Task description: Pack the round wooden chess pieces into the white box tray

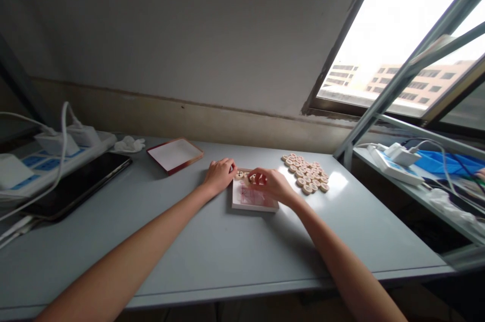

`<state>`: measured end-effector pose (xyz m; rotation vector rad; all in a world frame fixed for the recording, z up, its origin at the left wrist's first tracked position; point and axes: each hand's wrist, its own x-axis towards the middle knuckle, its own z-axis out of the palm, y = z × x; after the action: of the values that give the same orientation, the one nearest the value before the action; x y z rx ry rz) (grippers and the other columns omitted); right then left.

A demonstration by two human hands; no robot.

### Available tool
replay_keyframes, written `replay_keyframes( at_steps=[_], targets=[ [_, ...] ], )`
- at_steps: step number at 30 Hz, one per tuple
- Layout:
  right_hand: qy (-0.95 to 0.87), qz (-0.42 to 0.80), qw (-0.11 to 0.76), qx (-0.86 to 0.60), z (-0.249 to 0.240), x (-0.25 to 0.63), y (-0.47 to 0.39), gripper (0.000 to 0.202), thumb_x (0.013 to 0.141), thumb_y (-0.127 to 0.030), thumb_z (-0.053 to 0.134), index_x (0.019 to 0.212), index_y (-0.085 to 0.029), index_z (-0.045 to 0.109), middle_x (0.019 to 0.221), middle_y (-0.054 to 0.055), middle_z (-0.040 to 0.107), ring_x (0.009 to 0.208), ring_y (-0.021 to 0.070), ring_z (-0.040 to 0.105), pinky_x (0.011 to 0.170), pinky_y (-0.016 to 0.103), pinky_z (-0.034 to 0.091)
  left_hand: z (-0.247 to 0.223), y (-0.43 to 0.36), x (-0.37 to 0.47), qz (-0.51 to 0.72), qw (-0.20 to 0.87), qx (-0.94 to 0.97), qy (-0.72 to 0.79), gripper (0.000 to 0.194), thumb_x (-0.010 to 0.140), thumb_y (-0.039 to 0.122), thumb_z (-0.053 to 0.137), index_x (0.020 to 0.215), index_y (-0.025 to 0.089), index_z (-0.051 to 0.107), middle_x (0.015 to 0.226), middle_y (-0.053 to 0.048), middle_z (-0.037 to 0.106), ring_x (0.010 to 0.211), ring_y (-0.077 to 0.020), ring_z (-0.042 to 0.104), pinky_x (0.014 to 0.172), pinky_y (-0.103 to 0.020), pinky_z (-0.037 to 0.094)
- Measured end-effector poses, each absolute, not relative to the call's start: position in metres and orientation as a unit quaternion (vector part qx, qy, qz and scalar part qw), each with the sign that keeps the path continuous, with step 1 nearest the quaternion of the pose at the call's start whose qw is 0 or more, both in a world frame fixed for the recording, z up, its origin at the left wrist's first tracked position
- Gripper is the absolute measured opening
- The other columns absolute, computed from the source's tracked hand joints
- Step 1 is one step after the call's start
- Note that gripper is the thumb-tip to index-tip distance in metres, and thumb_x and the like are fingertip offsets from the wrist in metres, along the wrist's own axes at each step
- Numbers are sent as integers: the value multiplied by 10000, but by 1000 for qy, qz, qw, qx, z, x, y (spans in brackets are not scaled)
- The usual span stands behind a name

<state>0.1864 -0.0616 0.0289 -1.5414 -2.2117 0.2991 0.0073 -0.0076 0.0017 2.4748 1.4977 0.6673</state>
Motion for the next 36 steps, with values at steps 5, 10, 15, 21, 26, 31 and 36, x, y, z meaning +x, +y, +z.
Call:
replay_keyframes(
  at_steps=[5,10,15,21,26,31,36],
  targets=[
    [-809,66,214,-544,19,159,-66,222,727,-191,585,942,-231,620,825,13,674,673,129,588,625,228,407,-1,-5,7,236,100,833,491,206,846,285,376,821,189,556,913,-41,619,862,-188,562,758,-301,377],
    [-804,117,253,-525,16,164,-63,87,727,-182,577,784,-181,643,786,34,684,681,136,598,649,234,422,-4,-4,5,233,125,848,459,239,801,390,448,904,197,543,949,-44,603,870,-193,560,753,-283,404],
    [-782,191,280,-522,21,173,-60,158,779,-252,526,805,-190,670,793,35,694,665,142,605,622,235,432,-1,-4,3,215,133,858,448,354,753,504,475,926,202,534,971,-48,596,889,-211,552,749,-293,415],
    [-653,-65,218,-723,31,223,-54,197,791,-237,470,849,-192,653,894,93,658,861,246,572,740,366,395,7,-4,-1,156,151,877,429,430,687,536,531,982,223,532,1044,-42,576,975,-225,524,786,-295,412],
    [-588,-147,100,-789,22,263,-49,206,766,-273,494,864,-179,648,1043,162,587,964,323,493,770,468,334,10,-6,-2,151,159,875,432,421,702,516,510,1001,221,535,1084,-46,564,985,-220,516,801,-292,404],
    [-603,-133,121,-777,23,270,-46,198,767,-313,518,791,-189,670,968,132,601,933,292,501,761,426,344,8,-5,-2,161,161,872,432,432,719,541,485,999,217,542,1080,-47,571,973,-222,523,784,-290,410],
    [-711,74,281,-640,39,249,-50,270,748,-410,556,877,-189,643,876,65,622,787,187,546,662,294,403,1,-2,-1,215,166,862,427,340,857,415,316,953,205,564,1029,-42,601,941,-192,543,788,-286,407]
  ],
)
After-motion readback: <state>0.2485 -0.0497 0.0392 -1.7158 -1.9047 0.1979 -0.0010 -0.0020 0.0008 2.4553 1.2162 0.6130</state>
